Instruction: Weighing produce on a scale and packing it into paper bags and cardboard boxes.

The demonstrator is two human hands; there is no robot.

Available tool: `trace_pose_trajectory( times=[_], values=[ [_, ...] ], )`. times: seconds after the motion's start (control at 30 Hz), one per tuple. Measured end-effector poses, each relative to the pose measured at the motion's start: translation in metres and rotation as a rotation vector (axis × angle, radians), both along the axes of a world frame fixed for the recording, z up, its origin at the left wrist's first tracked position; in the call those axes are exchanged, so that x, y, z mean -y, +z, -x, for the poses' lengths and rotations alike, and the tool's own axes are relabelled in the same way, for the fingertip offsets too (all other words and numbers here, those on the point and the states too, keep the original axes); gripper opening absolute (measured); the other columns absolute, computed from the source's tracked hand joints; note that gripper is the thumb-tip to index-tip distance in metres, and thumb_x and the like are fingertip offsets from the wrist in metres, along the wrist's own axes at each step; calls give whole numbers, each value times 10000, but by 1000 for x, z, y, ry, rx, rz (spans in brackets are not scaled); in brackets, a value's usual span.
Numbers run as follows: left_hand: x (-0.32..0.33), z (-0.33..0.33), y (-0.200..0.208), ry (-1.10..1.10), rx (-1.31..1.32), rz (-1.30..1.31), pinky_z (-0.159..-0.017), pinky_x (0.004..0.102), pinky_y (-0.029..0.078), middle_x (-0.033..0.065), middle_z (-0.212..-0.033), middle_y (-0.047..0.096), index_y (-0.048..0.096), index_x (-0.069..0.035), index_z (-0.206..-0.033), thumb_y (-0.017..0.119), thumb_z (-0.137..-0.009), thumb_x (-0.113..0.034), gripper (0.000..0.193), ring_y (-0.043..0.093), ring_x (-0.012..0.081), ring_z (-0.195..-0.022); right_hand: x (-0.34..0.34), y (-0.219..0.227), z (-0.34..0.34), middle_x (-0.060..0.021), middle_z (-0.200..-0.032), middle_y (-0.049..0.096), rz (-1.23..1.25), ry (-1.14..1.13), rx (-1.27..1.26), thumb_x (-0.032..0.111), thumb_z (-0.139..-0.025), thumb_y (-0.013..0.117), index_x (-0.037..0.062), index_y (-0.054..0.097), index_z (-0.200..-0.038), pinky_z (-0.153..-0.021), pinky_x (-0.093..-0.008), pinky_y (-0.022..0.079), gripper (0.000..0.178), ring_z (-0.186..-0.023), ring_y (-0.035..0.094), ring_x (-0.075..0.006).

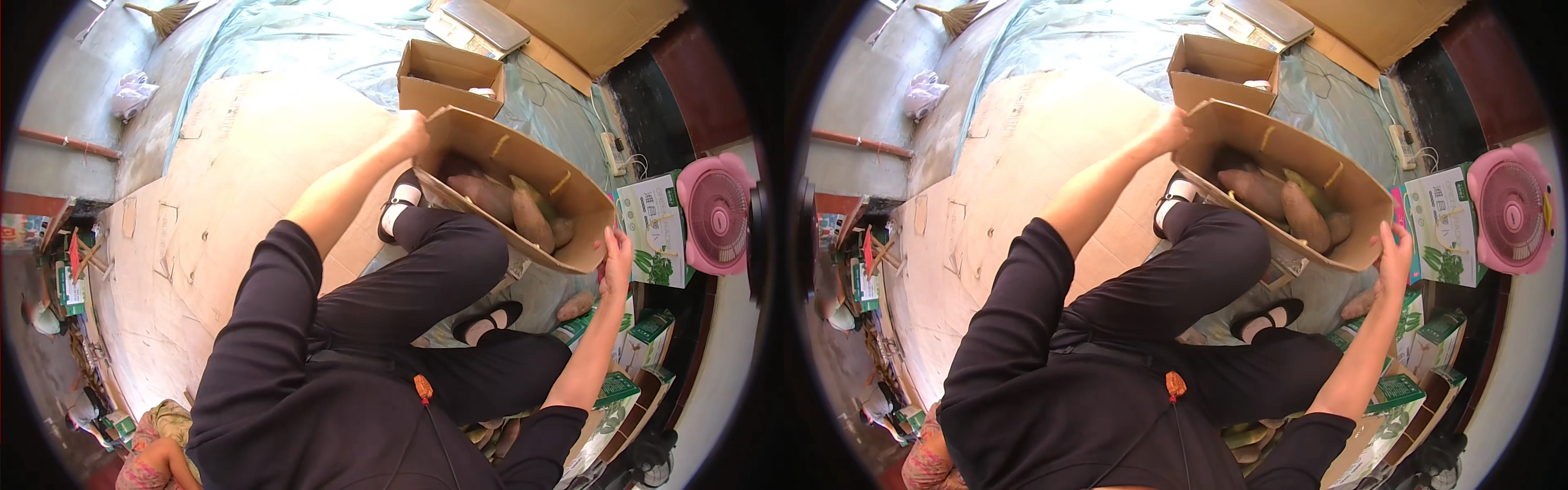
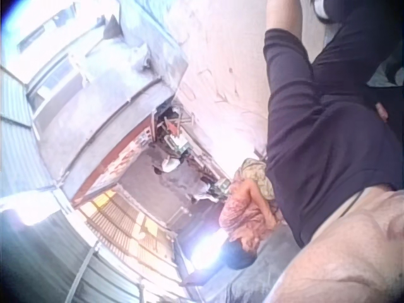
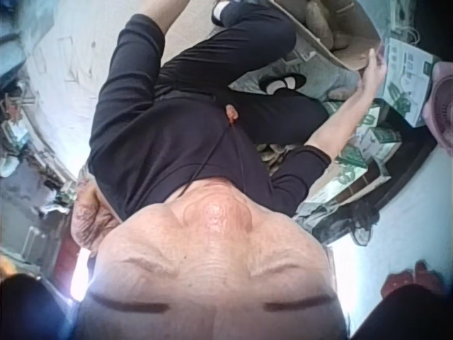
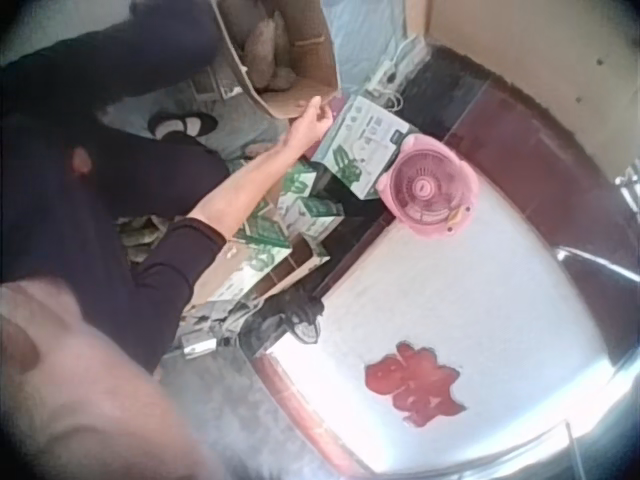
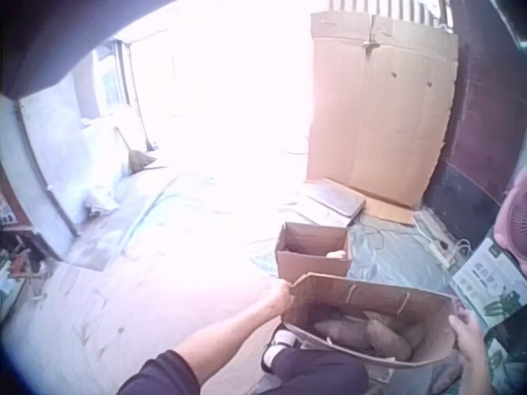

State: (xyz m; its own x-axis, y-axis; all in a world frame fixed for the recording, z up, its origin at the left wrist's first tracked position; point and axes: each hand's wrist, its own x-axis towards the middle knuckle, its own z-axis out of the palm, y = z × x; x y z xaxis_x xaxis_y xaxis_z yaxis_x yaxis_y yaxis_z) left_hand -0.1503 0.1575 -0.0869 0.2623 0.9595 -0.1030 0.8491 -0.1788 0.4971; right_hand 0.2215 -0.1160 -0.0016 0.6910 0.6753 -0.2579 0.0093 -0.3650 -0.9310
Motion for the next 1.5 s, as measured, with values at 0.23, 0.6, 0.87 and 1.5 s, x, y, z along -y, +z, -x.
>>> trace_pose_trajectory(
  times=[0.23,0.6,0.87,1.5],
  values=[
    [-20,136,48,65,-64,-205,-700,395,528,144,-805,691,729,-113,-927,659,-786,-367,299,670,316,-740,-72,61,108,0,-831,652,78,258,98,372,-851,671,96,472,-1254,-509,-175,286,528,-557,338,-1],
    [58,417,24,470,-256,-142,-756,457,498,211,-903,664,709,-115,-989,605,-797,-356,325,642,381,-875,-156,-21,332,-133,-1115,591,221,749,-181,325,-764,742,86,323,-1398,-676,-351,458,797,-990,557,-202],
    [147,507,-28,692,-469,118,-769,459,502,243,-883,659,701,-41,-953,645,-796,-277,289,652,390,-867,-126,-97,428,-138,-1071,591,658,1079,-288,364,-749,752,51,250,-1434,-527,-297,404,905,-764,549,-177],
    [97,231,-3,-1,-308,-298,-938,479,405,125,-1139,621,647,-170,-1125,676,-818,-297,334,544,286,-1111,-88,68,229,-48,-972,666,-61,683,-73,178,-895,612,36,580,-1214,-716,-230,458,351,-770,556,-88]
  ],
)
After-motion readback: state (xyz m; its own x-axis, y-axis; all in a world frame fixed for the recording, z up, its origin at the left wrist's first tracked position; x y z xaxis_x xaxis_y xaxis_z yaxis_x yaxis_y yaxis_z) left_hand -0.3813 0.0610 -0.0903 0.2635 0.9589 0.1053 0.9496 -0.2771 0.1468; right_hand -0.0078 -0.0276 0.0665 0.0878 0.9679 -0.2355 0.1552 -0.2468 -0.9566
